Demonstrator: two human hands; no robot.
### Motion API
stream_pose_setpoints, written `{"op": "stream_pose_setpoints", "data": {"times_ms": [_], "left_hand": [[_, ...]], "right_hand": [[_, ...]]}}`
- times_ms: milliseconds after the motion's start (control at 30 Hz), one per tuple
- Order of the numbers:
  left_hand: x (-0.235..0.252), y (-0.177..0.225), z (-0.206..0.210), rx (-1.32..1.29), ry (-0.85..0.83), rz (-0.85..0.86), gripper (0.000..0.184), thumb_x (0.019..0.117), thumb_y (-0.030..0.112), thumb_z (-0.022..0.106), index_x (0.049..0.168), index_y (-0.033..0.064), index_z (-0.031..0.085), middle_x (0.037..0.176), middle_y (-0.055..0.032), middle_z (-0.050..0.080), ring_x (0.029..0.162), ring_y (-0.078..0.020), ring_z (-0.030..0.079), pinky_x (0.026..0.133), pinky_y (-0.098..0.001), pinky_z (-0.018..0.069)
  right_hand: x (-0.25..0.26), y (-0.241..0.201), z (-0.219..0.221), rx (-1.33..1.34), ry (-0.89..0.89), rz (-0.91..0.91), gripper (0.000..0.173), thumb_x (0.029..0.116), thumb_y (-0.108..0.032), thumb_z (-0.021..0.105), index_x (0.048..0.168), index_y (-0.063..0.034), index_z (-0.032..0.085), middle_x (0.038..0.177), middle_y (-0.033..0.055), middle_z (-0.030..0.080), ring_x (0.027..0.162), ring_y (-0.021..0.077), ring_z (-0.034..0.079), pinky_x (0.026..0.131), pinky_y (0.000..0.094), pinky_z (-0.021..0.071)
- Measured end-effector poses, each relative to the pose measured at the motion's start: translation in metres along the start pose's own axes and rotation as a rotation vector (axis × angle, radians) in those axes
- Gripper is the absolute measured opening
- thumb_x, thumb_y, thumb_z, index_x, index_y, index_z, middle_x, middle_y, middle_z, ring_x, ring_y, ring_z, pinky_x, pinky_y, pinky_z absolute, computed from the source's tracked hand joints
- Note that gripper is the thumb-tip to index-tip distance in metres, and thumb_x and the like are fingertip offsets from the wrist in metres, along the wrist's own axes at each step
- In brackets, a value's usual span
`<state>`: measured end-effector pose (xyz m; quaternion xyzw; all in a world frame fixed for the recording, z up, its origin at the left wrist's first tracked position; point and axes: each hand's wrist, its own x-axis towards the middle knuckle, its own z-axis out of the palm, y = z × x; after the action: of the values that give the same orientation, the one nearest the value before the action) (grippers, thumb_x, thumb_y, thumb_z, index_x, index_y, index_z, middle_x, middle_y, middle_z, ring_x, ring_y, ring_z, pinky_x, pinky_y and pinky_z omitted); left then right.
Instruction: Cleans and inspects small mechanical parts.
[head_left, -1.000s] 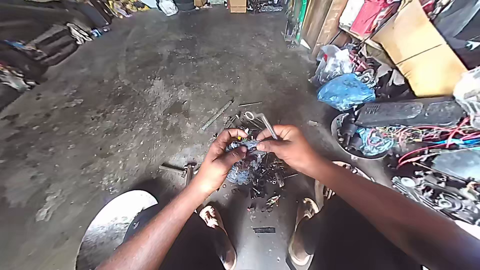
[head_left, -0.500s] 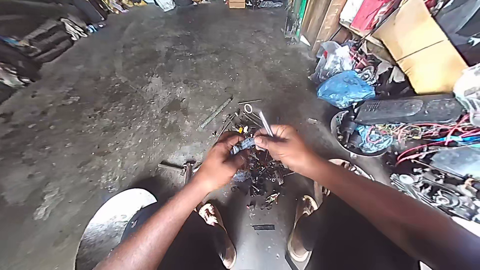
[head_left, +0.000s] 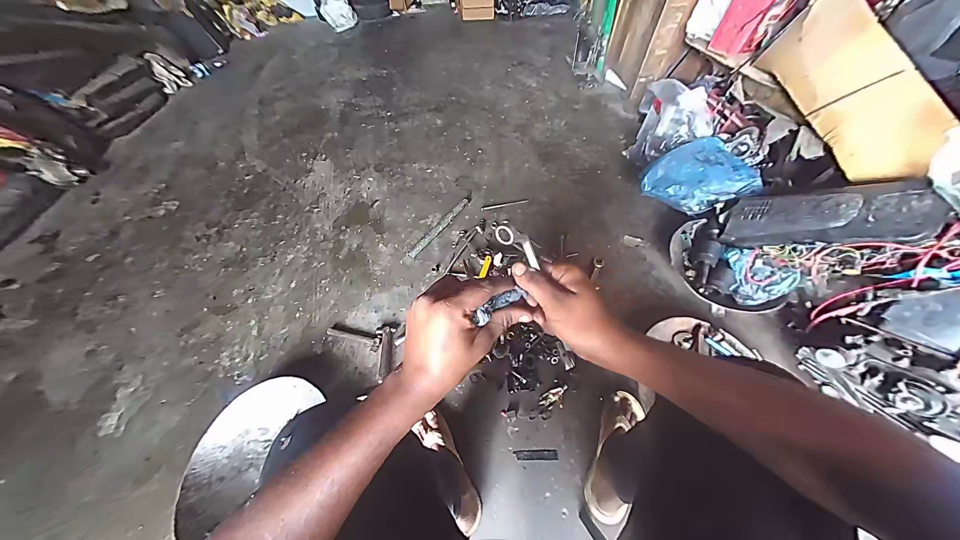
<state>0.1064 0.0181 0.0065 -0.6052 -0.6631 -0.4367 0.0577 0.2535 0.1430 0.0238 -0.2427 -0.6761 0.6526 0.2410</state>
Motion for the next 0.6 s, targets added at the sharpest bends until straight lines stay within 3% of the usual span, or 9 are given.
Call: {"op": "stream_pose_setpoints", "data": {"times_ms": [100,200,267,333,600], "left_hand": [[0.0,0.002,0.003,-0.196,0.013,-0.074,0.017,0.0941,0.03,0.075,0.106,0.0193,0.08,0.096,0.0071,0.076,0.086,-0.0041,0.07,0.081,-0.0309,0.0595],[0.005,0.001,-0.001,-0.586,0.041,-0.296,0.012,0.0965,0.015,0.07,0.103,0.0089,0.077,0.091,-0.0018,0.075,0.073,-0.0112,0.07,0.067,-0.0306,0.0614],[0.007,-0.005,-0.006,-0.745,0.078,-0.392,0.013,0.098,0.013,0.068,0.105,0.0049,0.075,0.088,-0.0077,0.073,0.072,-0.0161,0.068,0.066,-0.0329,0.0598],[0.009,-0.009,-0.011,-0.812,0.114,-0.449,0.012,0.0976,0.011,0.067,0.105,0.0042,0.074,0.088,-0.009,0.072,0.074,-0.0164,0.067,0.067,-0.0326,0.059],[0.013,-0.009,-0.012,-0.903,0.217,-0.534,0.01,0.0975,0.009,0.066,0.103,0.0045,0.073,0.085,-0.0091,0.07,0.072,-0.0149,0.066,0.066,-0.0313,0.0581]], "right_hand": [[-0.002,-0.002,-0.003,0.022,-0.048,-0.032,0.039,0.1077,-0.028,0.054,0.078,-0.0046,0.063,0.058,0.0012,0.052,0.047,0.0061,0.044,0.044,0.0206,0.0352],[-0.002,-0.009,-0.012,-0.095,-0.066,-0.065,0.048,0.1099,-0.041,0.041,0.087,-0.0087,0.069,0.061,-0.0023,0.051,0.049,0.0048,0.041,0.046,0.0207,0.0326],[-0.002,-0.009,-0.02,-0.143,-0.021,-0.095,0.051,0.1109,-0.041,0.036,0.095,-0.0096,0.072,0.061,-0.0039,0.051,0.051,0.005,0.041,0.048,0.0211,0.0336],[-0.001,-0.005,-0.024,-0.128,0.028,-0.13,0.04,0.1107,-0.03,0.041,0.102,-0.0077,0.073,0.064,-0.0036,0.053,0.054,0.0051,0.045,0.051,0.0208,0.0374],[-0.002,0.002,-0.025,-0.138,0.055,-0.328,0.032,0.1096,-0.023,0.045,0.102,-0.0053,0.07,0.066,-0.0018,0.052,0.058,0.0069,0.048,0.055,0.0219,0.0411]]}}
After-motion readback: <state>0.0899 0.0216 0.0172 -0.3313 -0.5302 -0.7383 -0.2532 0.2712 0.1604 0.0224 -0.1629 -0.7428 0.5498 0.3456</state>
